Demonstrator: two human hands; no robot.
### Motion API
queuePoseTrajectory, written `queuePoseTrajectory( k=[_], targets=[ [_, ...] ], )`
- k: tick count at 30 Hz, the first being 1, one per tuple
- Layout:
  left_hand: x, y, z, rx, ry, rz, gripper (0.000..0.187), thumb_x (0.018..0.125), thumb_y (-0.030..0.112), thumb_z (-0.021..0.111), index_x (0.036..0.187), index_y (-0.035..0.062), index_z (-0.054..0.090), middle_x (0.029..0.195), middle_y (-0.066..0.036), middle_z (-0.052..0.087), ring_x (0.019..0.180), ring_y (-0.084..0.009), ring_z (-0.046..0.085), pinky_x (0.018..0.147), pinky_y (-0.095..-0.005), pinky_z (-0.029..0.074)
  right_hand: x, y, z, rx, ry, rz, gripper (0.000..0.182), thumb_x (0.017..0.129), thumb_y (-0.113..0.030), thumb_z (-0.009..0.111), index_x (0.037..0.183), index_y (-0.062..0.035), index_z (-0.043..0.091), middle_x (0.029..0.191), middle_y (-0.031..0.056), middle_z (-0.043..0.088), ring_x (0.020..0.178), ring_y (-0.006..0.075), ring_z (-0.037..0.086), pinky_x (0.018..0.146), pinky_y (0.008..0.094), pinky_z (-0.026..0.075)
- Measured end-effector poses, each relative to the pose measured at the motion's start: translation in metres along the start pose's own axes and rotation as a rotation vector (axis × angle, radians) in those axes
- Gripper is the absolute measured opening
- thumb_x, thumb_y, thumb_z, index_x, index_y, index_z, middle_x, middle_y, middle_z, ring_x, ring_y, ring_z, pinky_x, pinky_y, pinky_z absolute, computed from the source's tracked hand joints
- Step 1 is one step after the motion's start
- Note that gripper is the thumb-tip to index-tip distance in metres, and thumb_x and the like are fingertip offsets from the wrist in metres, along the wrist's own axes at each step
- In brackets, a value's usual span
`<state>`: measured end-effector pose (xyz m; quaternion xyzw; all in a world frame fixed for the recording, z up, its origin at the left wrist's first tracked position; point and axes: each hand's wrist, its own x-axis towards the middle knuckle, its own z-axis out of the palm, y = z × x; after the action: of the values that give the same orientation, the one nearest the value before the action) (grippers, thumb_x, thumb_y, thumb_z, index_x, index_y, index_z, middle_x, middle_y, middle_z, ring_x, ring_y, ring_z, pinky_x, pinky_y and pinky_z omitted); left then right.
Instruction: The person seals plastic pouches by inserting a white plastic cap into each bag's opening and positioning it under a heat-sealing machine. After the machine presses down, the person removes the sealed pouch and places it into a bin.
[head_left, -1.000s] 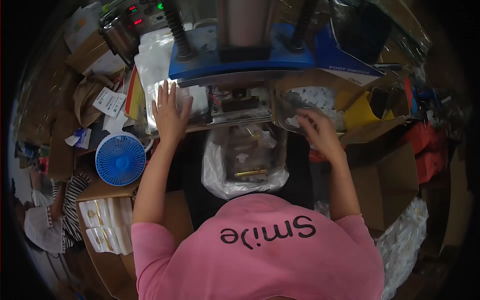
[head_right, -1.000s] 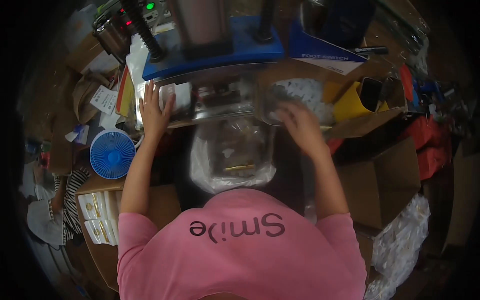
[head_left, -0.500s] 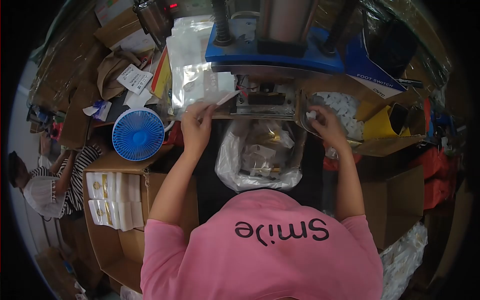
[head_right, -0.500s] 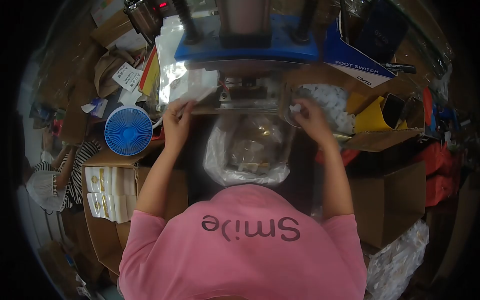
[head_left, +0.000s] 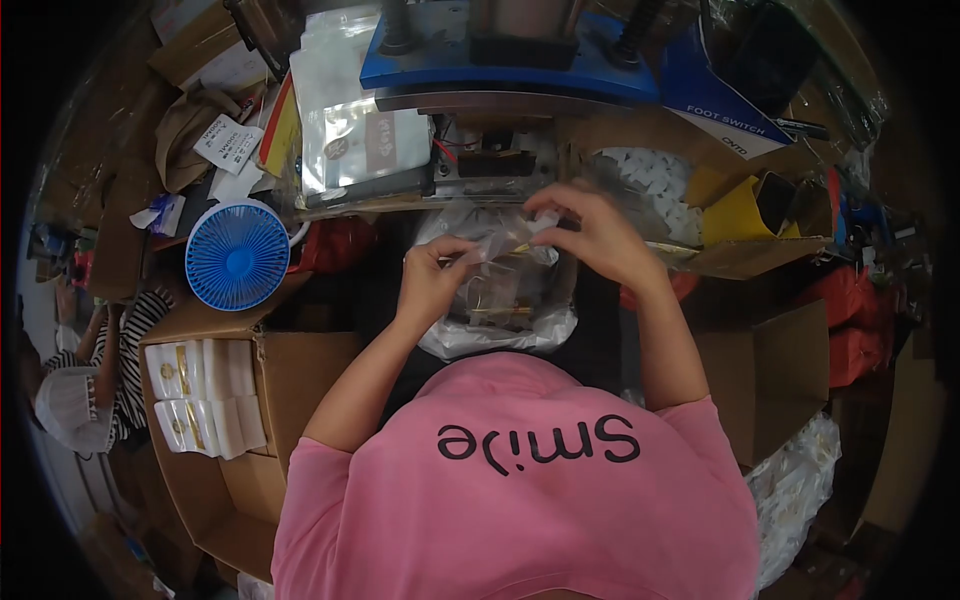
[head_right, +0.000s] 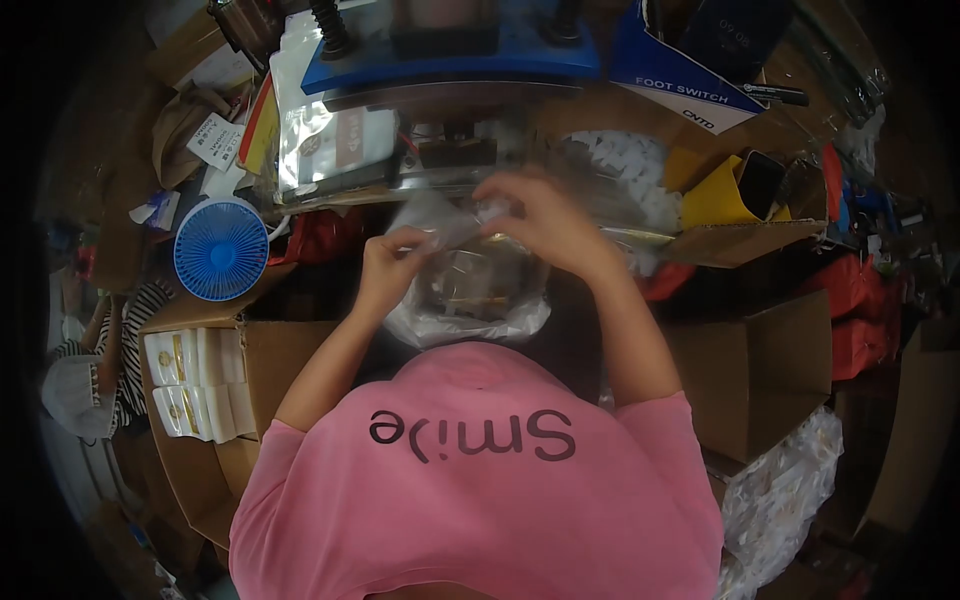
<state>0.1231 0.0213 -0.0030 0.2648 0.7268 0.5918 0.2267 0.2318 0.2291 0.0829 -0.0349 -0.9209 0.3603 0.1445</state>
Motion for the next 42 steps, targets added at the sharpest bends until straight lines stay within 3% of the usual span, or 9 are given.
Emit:
queuePoseTrajectory(
  k=[9, 21, 24, 28, 29, 32, 36, 37, 42],
  targets=[
    [0.012, 0.018, 0.003, -0.289, -0.129, -0.159, 0.021, 0.086, 0.014, 0.067, 0.098, -0.0038, 0.069, 0.085, -0.008, 0.069, 0.074, -0.0108, 0.062, 0.069, -0.0231, 0.048, 0.024, 0.023, 0.032, 0.656, -0.058, 0.221, 0.021, 0.077, -0.011, 0.074, 0.094, -0.0039, 0.065, 0.096, 0.0043, 0.065, 0.088, 0.0112, 0.06, 0.077, 0.0263, 0.047],
    [0.066, 0.027, 0.017, -0.673, 0.074, -0.296, 0.033, 0.085, 0.021, 0.067, 0.1, -0.0078, 0.065, 0.085, -0.009, 0.065, 0.074, -0.0112, 0.058, 0.063, -0.0233, 0.044, -0.009, 0.097, -0.034, -0.698, 0.385, 0.368, 0.032, 0.081, -0.021, 0.068, 0.111, -0.0109, 0.062, 0.106, 0.0113, 0.065, 0.093, 0.0313, 0.064, 0.078, 0.0411, 0.05],
    [0.07, 0.028, 0.0, -0.365, 0.048, -0.25, 0.027, 0.085, 0.02, 0.068, 0.091, -0.0062, 0.067, 0.075, -0.007, 0.067, 0.061, -0.0086, 0.058, 0.055, -0.022, 0.043, -0.008, 0.104, -0.018, -0.742, 0.366, 0.342, 0.032, 0.079, -0.019, 0.068, 0.109, -0.0104, 0.06, 0.106, 0.0119, 0.064, 0.094, 0.0335, 0.062, 0.077, 0.0442, 0.049],
    [0.079, 0.027, -0.051, 0.615, 0.463, 0.314, 0.044, 0.083, 0.033, 0.069, 0.114, 0.0026, 0.062, 0.116, -0.013, 0.063, 0.102, -0.0289, 0.061, 0.086, -0.0374, 0.047, -0.006, 0.098, -0.012, -0.65, 0.383, 0.315, 0.028, 0.078, -0.017, 0.068, 0.104, -0.009, 0.059, 0.103, 0.0129, 0.064, 0.094, 0.0343, 0.062, 0.076, 0.0443, 0.049],
    [0.081, 0.014, -0.06, 0.825, 0.548, 0.464, 0.057, 0.078, 0.036, 0.071, 0.125, 0.0073, 0.056, 0.134, -0.011, 0.051, 0.126, -0.0313, 0.044, 0.102, -0.0451, 0.034, -0.007, 0.093, -0.013, -0.639, 0.382, 0.316, 0.028, 0.078, -0.017, 0.068, 0.104, -0.009, 0.059, 0.103, 0.0129, 0.064, 0.094, 0.0343, 0.062, 0.076, 0.0443, 0.049],
    [0.05, -0.019, -0.071, 1.042, 0.444, 0.444, 0.059, 0.078, 0.033, 0.072, 0.129, 0.0125, 0.053, 0.14, -0.009, 0.045, 0.132, -0.0279, 0.038, 0.108, -0.0492, 0.024, -0.006, 0.087, -0.016, -0.566, 0.362, 0.265, 0.023, 0.079, -0.013, 0.066, 0.101, -0.0075, 0.059, 0.1, 0.0138, 0.064, 0.091, 0.0324, 0.062, 0.075, 0.0413, 0.048],
    [0.033, -0.015, -0.094, 0.723, 0.523, 0.429, 0.023, 0.081, 0.017, 0.069, 0.103, 0.0121, 0.07, 0.107, -0.007, 0.067, 0.112, -0.03, 0.056, 0.106, -0.0463, 0.027, -0.015, 0.092, -0.019, -0.118, 0.431, 0.309, 0.018, 0.08, -0.009, 0.064, 0.098, -0.0062, 0.061, 0.091, 0.0066, 0.063, 0.083, 0.0196, 0.06, 0.074, 0.0312, 0.045],
    [0.031, -0.001, -0.097, 0.571, 0.502, 0.421, 0.01, 0.082, 0.01, 0.068, 0.09, 0.006, 0.072, 0.086, -0.006, 0.07, 0.087, -0.0216, 0.066, 0.091, -0.0352, 0.043, -0.016, 0.089, -0.024, 0.113, 0.43, 0.322, 0.019, 0.08, -0.009, 0.064, 0.099, -0.0062, 0.062, 0.089, 0.0035, 0.062, 0.081, 0.015, 0.058, 0.074, 0.0281, 0.044],
    [0.004, 0.029, -0.063, 0.008, 0.274, 0.1, 0.011, 0.084, 0.006, 0.068, 0.09, -0.0026, 0.069, 0.079, -0.003, 0.069, 0.073, -0.0047, 0.059, 0.064, -0.0199, 0.045, -0.006, 0.031, -0.017, 0.257, 0.358, 0.243, 0.023, 0.083, -0.01, 0.064, 0.106, -0.006, 0.065, 0.093, 0.0025, 0.062, 0.083, 0.0102, 0.055, 0.077, 0.0256, 0.043]
  ],
)
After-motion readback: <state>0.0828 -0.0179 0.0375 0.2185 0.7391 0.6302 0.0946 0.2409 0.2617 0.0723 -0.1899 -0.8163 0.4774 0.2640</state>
